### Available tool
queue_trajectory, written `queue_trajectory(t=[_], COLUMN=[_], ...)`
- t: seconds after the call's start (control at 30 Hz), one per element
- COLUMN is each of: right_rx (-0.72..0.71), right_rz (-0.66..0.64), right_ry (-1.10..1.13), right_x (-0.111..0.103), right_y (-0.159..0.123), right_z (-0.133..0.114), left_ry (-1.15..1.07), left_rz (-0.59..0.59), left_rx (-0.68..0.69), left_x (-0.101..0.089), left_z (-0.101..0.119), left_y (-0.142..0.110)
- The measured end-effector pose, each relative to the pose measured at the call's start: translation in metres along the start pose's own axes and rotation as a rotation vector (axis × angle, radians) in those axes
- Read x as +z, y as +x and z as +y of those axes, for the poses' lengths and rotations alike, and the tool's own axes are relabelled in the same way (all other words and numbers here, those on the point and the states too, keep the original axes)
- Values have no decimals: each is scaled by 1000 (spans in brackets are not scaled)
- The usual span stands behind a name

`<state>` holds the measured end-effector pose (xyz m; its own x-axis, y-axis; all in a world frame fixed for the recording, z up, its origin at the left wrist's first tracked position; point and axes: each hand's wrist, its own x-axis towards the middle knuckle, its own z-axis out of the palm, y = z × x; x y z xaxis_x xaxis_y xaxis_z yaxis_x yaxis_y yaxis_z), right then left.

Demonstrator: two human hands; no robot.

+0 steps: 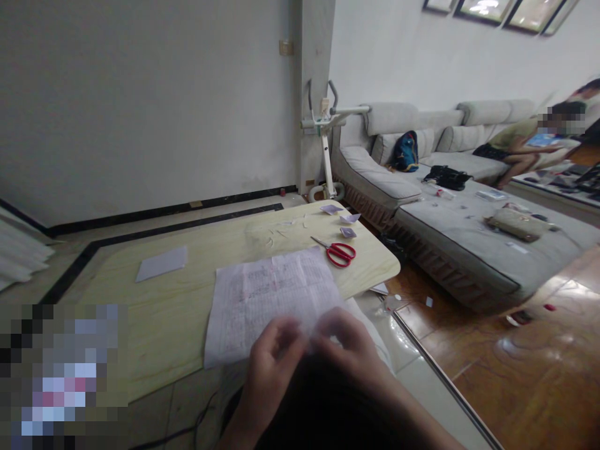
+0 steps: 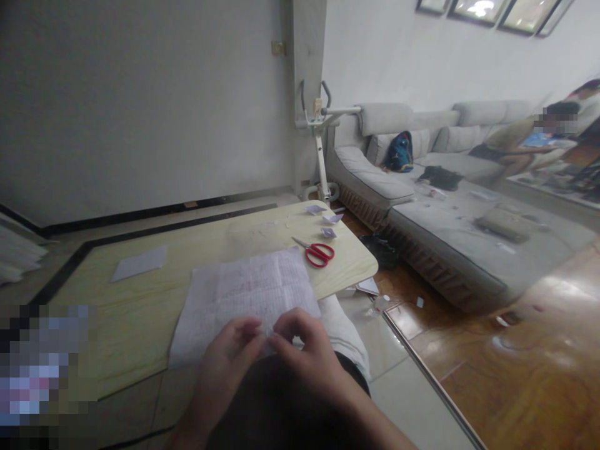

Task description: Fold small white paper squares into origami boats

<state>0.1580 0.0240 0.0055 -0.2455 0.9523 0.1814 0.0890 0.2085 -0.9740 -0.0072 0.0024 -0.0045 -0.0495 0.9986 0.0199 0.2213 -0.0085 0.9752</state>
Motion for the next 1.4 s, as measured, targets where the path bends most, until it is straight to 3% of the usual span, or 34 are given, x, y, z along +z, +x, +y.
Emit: queue_trajectory(t=[0.13, 0.33, 0.5, 0.67, 0.87, 1.03, 1.2, 1.3, 1.4], right_rx=[23, 154, 182, 154, 49, -63, 102, 152, 144], right_rz=[30, -76, -107, -85, -36, -51, -66, -68, -48], right_ry=[21, -5, 15, -10, -70, -75, 67, 165, 186], right_x=[0, -2, -3, -3, 0, -4, -6, -4, -4], right_y=[-1, 2, 5, 4, 1, 0, 1, 2, 2], right_z=[3, 2, -4, -2, 3, 1, -6, -7, -5], left_ry=[108, 345, 443, 444, 347, 455, 624, 628, 582], left_rz=[-108, -104, -119, -84, -126, -48, 95, 72, 29], left_rx=[36, 219, 323, 294, 219, 483, 730, 781, 726], left_x=[-1, -3, -4, -3, -2, -7, -11, -11, -9], left_z=[7, 0, -4, -4, -2, -2, -11, -14, -13], left_y=[-1, 0, -1, -3, -2, 1, 1, -1, -2])
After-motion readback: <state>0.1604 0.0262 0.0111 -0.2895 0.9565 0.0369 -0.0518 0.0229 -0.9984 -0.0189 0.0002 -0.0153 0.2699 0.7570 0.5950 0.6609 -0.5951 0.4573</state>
